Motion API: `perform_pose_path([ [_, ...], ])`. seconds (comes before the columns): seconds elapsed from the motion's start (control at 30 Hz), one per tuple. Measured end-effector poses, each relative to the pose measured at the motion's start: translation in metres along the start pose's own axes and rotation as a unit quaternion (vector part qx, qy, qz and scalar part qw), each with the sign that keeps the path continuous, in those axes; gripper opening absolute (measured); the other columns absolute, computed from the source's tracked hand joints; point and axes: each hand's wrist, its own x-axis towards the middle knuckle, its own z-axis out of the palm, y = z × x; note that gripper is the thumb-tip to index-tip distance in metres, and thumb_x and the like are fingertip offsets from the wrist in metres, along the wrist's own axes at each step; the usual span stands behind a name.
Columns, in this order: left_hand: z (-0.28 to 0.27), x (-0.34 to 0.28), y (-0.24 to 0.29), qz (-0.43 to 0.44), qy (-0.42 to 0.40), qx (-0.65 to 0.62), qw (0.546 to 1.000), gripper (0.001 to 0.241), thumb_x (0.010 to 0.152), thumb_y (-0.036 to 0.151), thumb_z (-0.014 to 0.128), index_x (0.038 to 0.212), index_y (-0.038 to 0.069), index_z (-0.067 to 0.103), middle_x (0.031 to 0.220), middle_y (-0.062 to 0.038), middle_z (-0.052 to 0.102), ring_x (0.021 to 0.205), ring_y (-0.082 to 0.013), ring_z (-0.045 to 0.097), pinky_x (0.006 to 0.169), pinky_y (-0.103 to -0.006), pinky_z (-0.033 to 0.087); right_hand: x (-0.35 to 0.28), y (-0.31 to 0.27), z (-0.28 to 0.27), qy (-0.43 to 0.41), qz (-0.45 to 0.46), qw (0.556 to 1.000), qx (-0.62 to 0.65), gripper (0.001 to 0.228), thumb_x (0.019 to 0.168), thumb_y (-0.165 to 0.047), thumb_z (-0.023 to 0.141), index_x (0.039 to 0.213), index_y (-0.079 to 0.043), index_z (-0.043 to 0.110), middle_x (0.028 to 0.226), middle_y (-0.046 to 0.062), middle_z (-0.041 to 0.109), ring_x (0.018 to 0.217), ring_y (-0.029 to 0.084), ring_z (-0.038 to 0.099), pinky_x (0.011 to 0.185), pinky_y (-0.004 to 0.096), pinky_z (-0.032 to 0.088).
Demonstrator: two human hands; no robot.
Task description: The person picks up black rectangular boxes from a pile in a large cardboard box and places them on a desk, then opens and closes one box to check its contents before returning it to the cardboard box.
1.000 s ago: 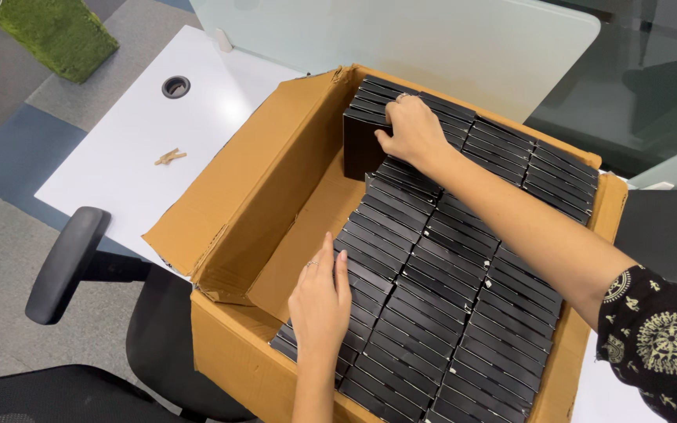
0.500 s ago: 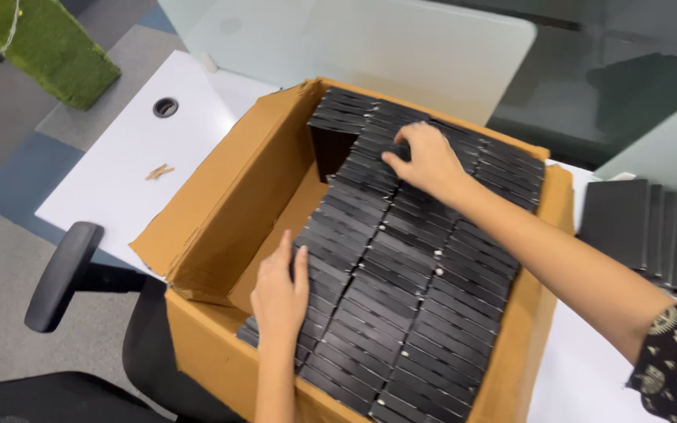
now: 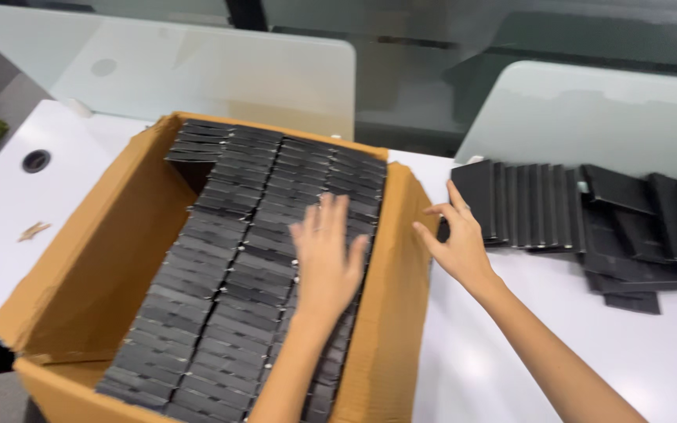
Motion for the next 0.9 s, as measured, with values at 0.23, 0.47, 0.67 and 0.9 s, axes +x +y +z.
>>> perform_pose_path([
  [0.23, 0.156, 0.023, 0.082, 0.122, -0.129, -0.114, 0.977, 0.074, 0.086, 0.017, 0.074, 0.151, 0.003, 0.040, 0.159, -0.029, 0.032, 0.145, -0.0508, 0.032, 0.119, -0.0613, 0.024, -0.028, 0.147, -0.010, 0.002, 0.192, 0.980, -0.047, 0.067, 0.076, -0.040, 0.087, 0.122, 0.001, 0.061, 0.127, 0.027, 0.064, 0.125, 0.040, 0.059, 0.100, 0.047, 0.049],
  [0.47, 0.214, 0.003, 0.052, 0.046, -0.236, -0.119, 0.963, 0.083, 0.086, 0.013, 0.073, 0.156, 0.005, 0.030, 0.160, -0.027, 0.030, 0.146, -0.0482, 0.029, 0.117, -0.0591, 0.026, -0.039, 0.211, 0.007, 0.031, 0.252, 0.962, -0.098, 0.079, 0.070, -0.039, 0.092, 0.127, 0.004, 0.058, 0.122, 0.027, 0.063, 0.118, 0.038, 0.061, 0.099, 0.046, 0.051],
  [0.67, 0.221, 0.009, 0.049, -0.016, -0.245, -0.138, 0.960, 0.081, 0.089, 0.010, 0.070, 0.157, 0.005, 0.027, 0.161, -0.029, 0.027, 0.146, -0.0491, 0.029, 0.118, -0.0510, 0.031, -0.018, 0.175, 0.010, -0.003, 0.302, 0.933, -0.196, 0.091, 0.065, -0.038, 0.096, 0.135, 0.000, 0.051, 0.133, 0.023, 0.051, 0.120, 0.041, 0.053, 0.096, 0.048, 0.052],
  [0.9, 0.221, 0.010, 0.047, -0.040, -0.244, -0.138, 0.959, 0.077, 0.089, 0.009, 0.069, 0.155, 0.003, 0.031, 0.162, -0.028, 0.028, 0.147, -0.0455, 0.030, 0.117, -0.0480, 0.033, -0.016, 0.153, 0.021, -0.041, 0.296, 0.906, -0.301, 0.108, 0.060, -0.040, 0.098, 0.145, 0.000, 0.044, 0.135, 0.018, 0.048, 0.118, 0.035, 0.052, 0.094, 0.047, 0.052],
])
